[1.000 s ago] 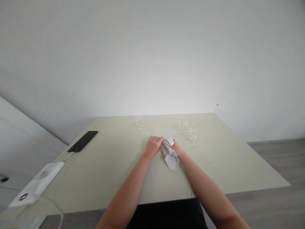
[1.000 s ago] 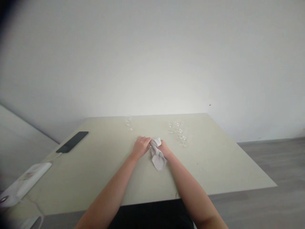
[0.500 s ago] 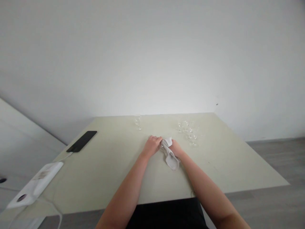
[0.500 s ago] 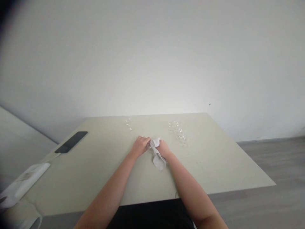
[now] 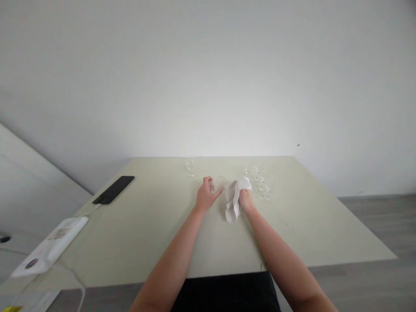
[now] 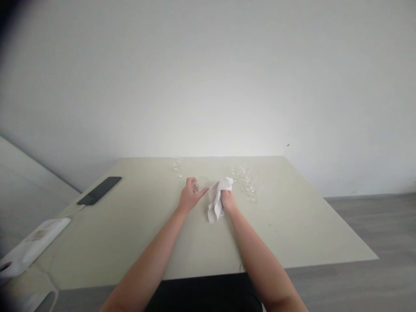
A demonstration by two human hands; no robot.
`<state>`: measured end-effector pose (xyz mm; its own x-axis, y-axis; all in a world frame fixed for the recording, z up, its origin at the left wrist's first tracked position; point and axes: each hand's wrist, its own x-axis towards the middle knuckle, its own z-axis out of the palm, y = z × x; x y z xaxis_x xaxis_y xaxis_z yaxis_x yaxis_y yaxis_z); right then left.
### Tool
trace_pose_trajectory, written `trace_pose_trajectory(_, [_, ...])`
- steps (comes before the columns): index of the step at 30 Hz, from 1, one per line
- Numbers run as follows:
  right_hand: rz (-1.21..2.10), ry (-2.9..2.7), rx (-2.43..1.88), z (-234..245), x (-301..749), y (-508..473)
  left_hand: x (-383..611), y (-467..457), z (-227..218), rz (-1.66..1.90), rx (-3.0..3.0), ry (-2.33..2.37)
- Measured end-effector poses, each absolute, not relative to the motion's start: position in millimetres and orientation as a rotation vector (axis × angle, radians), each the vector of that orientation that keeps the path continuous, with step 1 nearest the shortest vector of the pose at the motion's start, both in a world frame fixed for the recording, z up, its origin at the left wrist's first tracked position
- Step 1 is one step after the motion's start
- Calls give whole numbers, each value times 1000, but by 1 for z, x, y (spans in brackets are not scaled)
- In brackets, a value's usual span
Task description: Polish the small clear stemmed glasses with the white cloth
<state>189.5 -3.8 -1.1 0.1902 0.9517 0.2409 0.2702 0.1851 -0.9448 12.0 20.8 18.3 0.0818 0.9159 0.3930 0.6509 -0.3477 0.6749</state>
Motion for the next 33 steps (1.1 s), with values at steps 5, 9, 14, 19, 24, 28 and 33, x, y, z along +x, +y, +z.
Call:
trace_pose_trajectory(5, [601,-1608,-1151,2,171,-10,22,21,8,1280,1642,1133])
trace_pose_trajectory(9, [640,-1738,-1109,-3,160,-12,29,18,5,1344,1512,892])
trace_pose_trajectory(14, [1108,-1458,-1045,-3,166,-13,26,19,14,1432,1198,782])
trace_pose_trajectory(19, [1273,-1378,-1013,2,167,-14,20,21,14,1248,1031,572])
trace_pose_trajectory(24, [1085,-1443,-1076,5,167,-14,18,27,7,1302,993,702])
trace_pose_trajectory(28, [1368,-1390,-1029,3,167,-17,15,24,8,1186,936,508])
trace_pose_trajectory(33, [1225,-1342,-1046,4,166,-14,15,25,8,1259,981,613])
